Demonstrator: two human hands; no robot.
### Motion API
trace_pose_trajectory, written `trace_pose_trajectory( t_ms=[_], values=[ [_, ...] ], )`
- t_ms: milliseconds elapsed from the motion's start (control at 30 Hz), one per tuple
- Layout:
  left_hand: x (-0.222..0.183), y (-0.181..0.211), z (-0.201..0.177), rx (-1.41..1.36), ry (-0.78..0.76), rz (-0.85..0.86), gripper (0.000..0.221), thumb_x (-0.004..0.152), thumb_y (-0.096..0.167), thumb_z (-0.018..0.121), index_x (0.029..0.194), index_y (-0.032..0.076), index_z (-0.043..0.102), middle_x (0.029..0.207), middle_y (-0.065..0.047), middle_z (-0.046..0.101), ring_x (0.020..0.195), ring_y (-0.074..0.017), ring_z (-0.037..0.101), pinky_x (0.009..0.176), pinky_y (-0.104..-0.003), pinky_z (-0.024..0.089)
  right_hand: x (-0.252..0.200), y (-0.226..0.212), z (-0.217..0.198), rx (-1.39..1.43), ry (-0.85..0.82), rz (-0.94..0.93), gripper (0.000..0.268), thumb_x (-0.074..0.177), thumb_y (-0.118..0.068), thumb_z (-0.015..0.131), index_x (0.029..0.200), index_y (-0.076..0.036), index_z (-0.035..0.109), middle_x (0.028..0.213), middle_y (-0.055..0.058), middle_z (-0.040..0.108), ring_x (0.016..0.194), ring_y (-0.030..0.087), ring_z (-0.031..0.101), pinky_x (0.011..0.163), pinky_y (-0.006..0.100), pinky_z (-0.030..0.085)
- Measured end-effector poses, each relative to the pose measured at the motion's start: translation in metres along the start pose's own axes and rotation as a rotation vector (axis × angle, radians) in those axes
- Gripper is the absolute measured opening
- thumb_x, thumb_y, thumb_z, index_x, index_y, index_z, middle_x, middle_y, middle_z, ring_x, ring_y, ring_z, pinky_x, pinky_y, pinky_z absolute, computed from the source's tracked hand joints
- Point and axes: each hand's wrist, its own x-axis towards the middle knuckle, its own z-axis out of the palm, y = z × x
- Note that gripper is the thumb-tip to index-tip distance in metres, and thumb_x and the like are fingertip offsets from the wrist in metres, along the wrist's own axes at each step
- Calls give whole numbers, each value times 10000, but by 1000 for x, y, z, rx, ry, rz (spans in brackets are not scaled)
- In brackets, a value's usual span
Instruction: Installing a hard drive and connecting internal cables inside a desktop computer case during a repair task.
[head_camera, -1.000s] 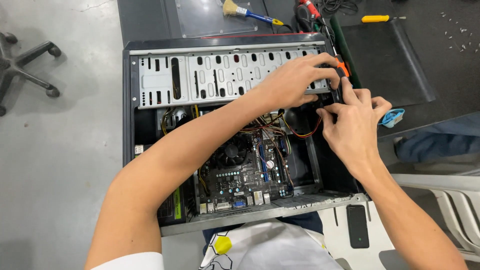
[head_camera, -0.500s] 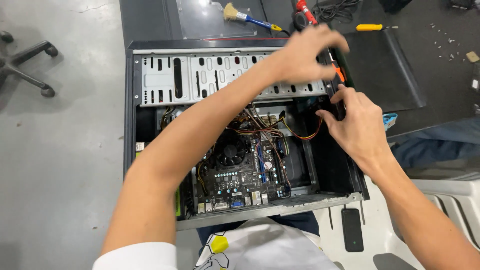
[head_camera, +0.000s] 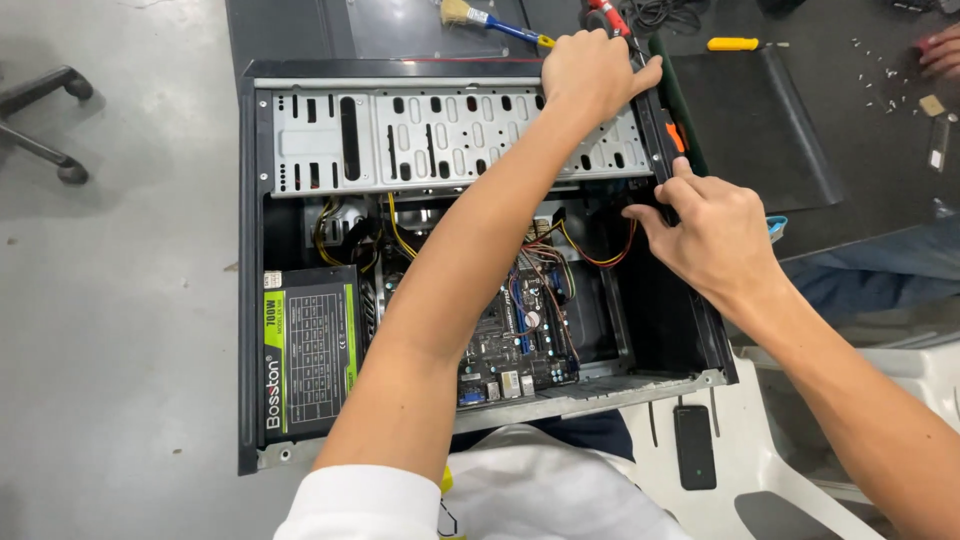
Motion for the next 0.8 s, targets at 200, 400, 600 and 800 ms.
trace_pose_trajectory(
  t_ms=[200, 400, 600, 800],
  values=[
    [5, 0, 20, 7, 121, 14, 667, 942, 712, 401, 714, 152, 684, 602, -23, 637, 575, -263, 605, 571, -404, 450, 5, -3, 0, -8, -4, -11, 385, 893, -270, 984, 827, -60, 668, 1026, 239, 795, 771, 279, 756, 537, 365, 519],
    [11, 5, 31, -40, 159, -69, 656, 894, 723, 415, 724, 164, 714, 631, -21, 649, 618, -253, 618, 602, -393, 476, 0, -2, 4, 17, -46, 18, 419, 971, -201, 988, 768, -60, 649, 702, 112, 663, 1107, 311, 825, 529, 370, 487],
    [13, 6, 29, -13, 95, -33, 555, 928, 677, 437, 813, 201, 699, 692, -22, 660, 622, -266, 619, 591, -409, 465, 1, 4, 6, -5, -59, -19, 465, 1006, -178, 964, 758, -63, 588, 691, 125, 623, 708, 273, 709, 532, 374, 479],
    [10, 5, 24, -25, 112, -26, 596, 923, 675, 446, 625, 191, 624, 630, -8, 639, 579, -257, 593, 603, -410, 461, -2, 12, 11, -59, -99, -51, 496, 1073, -117, 910, 786, -51, 511, 594, 75, 495, 522, 228, 514, 466, 373, 430]
  ],
)
